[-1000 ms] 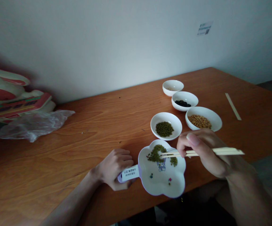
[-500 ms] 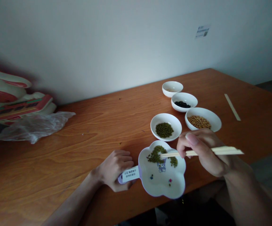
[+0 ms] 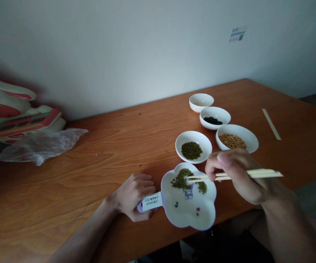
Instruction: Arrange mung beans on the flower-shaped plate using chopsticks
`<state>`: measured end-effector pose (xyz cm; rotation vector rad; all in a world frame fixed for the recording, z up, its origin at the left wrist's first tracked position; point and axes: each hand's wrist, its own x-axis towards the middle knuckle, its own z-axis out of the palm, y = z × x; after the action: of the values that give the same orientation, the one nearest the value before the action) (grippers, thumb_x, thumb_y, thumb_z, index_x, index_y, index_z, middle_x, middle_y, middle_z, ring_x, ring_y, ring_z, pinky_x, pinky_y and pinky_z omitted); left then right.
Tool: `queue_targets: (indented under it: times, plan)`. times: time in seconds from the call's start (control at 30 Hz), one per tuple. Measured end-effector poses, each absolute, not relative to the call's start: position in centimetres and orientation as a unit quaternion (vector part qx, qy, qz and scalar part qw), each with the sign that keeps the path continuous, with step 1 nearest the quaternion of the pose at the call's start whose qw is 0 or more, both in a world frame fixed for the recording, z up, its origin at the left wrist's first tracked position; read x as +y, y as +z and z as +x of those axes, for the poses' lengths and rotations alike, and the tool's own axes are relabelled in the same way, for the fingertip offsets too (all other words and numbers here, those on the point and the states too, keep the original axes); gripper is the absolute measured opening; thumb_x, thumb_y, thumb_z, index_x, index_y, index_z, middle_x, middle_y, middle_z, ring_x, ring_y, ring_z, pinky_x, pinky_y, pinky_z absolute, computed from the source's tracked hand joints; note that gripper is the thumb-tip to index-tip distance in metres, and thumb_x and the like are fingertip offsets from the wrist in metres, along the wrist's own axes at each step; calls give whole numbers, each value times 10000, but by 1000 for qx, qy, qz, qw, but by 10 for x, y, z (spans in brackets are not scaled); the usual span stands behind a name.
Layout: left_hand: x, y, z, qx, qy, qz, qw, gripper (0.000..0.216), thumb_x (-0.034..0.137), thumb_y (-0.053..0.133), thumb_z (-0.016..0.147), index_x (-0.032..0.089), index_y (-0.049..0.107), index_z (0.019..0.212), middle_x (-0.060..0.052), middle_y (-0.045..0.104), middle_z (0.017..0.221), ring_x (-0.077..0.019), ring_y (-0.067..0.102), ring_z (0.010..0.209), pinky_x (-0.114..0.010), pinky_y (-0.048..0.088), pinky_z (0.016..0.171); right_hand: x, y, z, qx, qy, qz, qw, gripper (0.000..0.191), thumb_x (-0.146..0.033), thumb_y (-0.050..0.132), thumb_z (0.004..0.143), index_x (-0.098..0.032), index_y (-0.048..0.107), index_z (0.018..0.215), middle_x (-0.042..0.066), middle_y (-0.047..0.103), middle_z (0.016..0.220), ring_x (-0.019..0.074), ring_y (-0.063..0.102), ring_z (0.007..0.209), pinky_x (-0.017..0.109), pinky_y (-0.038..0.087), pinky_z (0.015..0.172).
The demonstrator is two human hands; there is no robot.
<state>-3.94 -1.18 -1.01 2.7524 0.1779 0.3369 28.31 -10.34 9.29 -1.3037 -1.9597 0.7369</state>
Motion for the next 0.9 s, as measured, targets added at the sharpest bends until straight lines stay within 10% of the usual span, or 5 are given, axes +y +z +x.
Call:
queue_targets:
  times: [0.9]
  plan:
    - [-13, -6, -38, 70, 115, 974, 184, 251, 389, 572, 772, 218, 412, 682, -13, 531, 626, -182, 483, 610, -359, 346, 569, -106, 89, 294, -731, 306, -481, 374, 598, -485, 216, 1058, -221, 623, 709, 4, 603, 644, 141, 566, 626, 331, 387, 635]
